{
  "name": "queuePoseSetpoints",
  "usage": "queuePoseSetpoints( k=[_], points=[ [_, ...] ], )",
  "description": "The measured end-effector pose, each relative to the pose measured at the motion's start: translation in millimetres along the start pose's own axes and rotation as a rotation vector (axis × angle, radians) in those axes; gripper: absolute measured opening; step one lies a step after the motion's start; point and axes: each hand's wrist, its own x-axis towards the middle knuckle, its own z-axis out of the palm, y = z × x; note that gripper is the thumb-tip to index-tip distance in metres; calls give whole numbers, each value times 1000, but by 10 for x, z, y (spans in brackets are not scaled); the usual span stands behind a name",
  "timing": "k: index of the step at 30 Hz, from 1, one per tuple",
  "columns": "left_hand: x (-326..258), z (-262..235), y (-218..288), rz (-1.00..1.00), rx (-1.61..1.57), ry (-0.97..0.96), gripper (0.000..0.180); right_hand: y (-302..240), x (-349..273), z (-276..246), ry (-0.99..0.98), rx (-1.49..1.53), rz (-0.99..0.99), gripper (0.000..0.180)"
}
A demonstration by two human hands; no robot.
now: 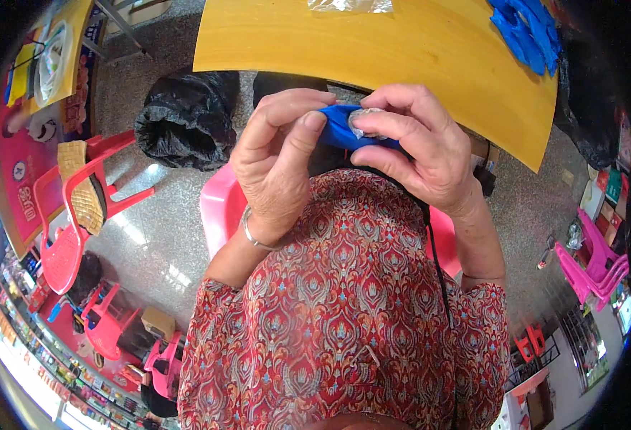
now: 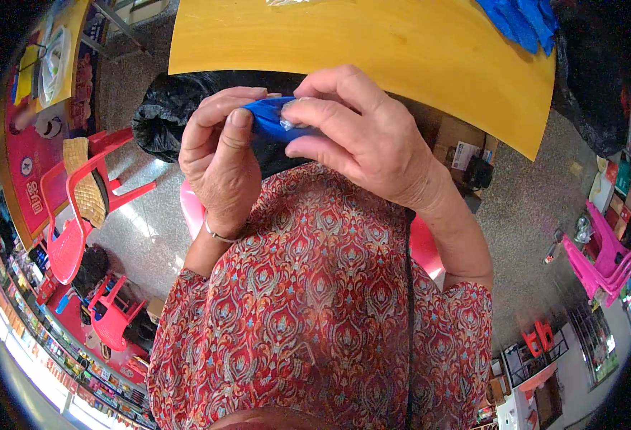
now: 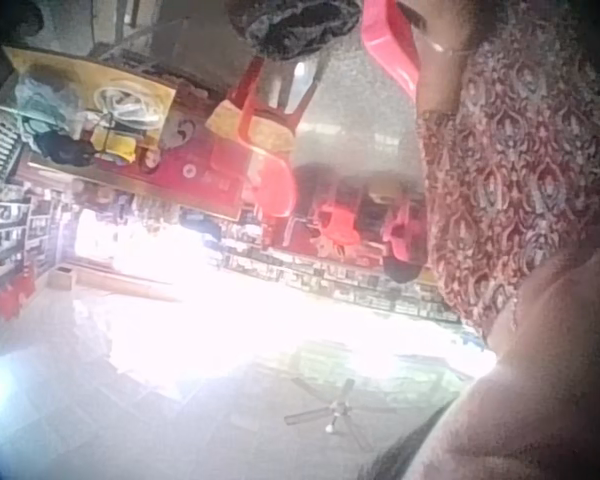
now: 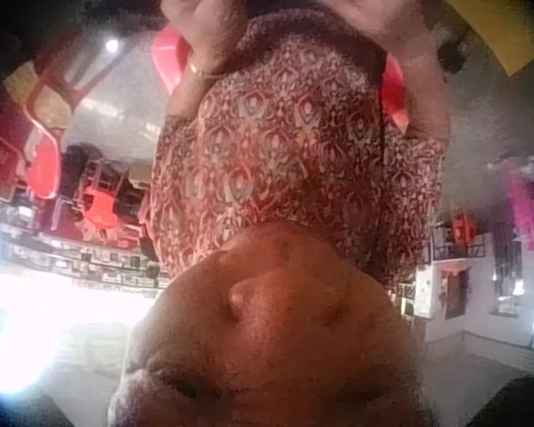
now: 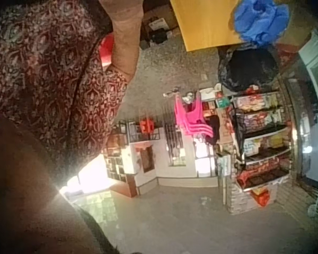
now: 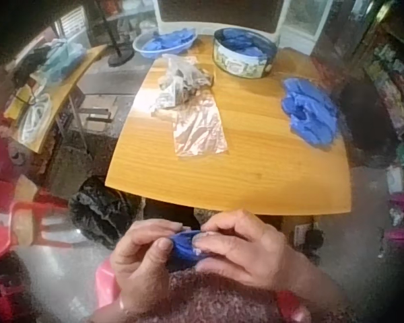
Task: The person sits at a table and repeatedly stuffs small clear plastic bags containing a granular substance into blue balloons. They stretch the balloon opening, insert the bag, and tie the balloon closed. The person handles multiple balloons and bags throughout the clip.
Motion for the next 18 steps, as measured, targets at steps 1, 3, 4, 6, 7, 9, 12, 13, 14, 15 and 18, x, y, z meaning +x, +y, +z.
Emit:
queuePoseSetpoints(
  k=[1, 3, 4, 6, 7, 9, 12, 13, 14, 15, 18],
  points=[
    [-4, -11, -12, 5, 3, -13, 8, -2, -1, 2, -6, -9, 6, 34],
    [-2, -33, -41, 14, 9, -38, 7, 0, -3, 7, -20, -25, 17, 35],
    [-4, -37, -40, 15, 14, -39, 7, 4, -9, 16, -22, -28, 11, 34],
    [2, -32, -30, 17, 26, -41, 7, 13, -18, 34, -26, -35, -1, 33],
    [0, -26, -28, 23, 24, -42, 7, 13, -21, 32, -33, -40, 0, 32],
    [-7, -15, -28, 35, 19, -45, 7, 6, -21, 22, -44, -52, 4, 31],
    [-21, -20, -32, 48, 49, -61, 7, -35, -19, 8, -58, -102, 10, 30],
    [-19, -24, -38, 69, 65, -69, 7, -31, -14, 4, -56, -106, -2, 30],
    [-20, -29, -46, 89, 81, -76, 6, -27, -10, 0, -54, -111, -13, 31],
    [-24, -33, -56, 110, 97, -84, 6, -23, -12, -3, -52, -116, -26, 31],
    [-48, -43, -107, 112, -5, -190, 20, -29, -66, 17, -49, 60, 35, 33]
  ],
)
